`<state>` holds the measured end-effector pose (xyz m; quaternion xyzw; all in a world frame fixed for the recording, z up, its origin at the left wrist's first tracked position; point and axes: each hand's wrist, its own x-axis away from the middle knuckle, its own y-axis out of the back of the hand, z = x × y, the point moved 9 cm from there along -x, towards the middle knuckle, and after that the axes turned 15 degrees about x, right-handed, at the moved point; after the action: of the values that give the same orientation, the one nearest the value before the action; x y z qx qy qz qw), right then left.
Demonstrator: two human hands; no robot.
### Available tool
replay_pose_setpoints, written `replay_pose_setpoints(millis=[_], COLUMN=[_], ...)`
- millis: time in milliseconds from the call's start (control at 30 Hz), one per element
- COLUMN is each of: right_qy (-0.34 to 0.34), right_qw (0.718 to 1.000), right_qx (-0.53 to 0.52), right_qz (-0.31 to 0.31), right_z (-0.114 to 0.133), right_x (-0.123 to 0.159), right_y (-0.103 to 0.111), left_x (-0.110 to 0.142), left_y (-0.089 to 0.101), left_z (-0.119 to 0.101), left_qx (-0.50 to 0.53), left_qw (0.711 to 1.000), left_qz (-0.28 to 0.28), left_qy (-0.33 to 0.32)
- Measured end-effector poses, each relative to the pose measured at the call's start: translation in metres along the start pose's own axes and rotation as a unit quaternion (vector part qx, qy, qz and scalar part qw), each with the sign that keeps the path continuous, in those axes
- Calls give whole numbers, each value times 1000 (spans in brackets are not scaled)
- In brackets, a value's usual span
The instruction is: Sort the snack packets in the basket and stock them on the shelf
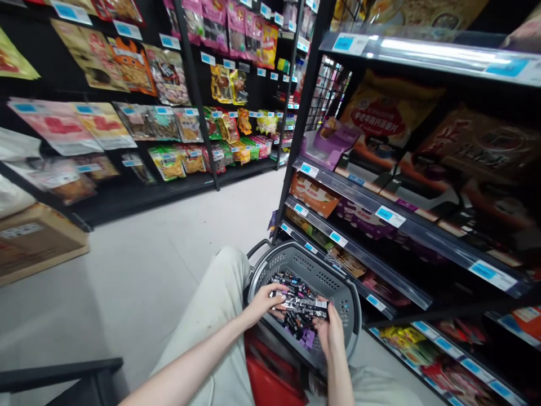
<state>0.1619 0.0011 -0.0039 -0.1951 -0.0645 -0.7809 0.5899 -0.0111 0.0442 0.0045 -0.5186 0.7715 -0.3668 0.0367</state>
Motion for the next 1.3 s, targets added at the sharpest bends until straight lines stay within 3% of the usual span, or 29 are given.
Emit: replay_pose_setpoints(millis=[133, 333, 600, 833, 1000, 1167, 1300], right_qy=[22, 85, 95, 113, 152, 172, 157], right_qw=[999, 988, 952, 931, 917, 907, 900], right_qx=[44, 111, 285, 345, 369, 384, 407], right_qz=[-7, 71, 64, 45, 15, 7, 1], right_z=[7, 33, 34, 33, 41, 49, 50], right_x=[2, 17, 9, 8, 9, 13, 15], right_y=[4, -5, 14, 14, 10, 5, 3], left_x=[2, 2, 8, 5, 0, -1, -2], left_y=[-2, -1, -6, -2, 5, 7, 11], left_z=[0, -3, -1, -8, -24, -26, -17], left_qx=[-52, -88, -112, -160, -279, -264, -163], left_qw=[999, 996, 993, 987, 956, 960, 985], left_qz=[4, 15, 30, 23, -12, -18, -29], left_qy=[-13, -26, 30, -12, -91, -88, -48])
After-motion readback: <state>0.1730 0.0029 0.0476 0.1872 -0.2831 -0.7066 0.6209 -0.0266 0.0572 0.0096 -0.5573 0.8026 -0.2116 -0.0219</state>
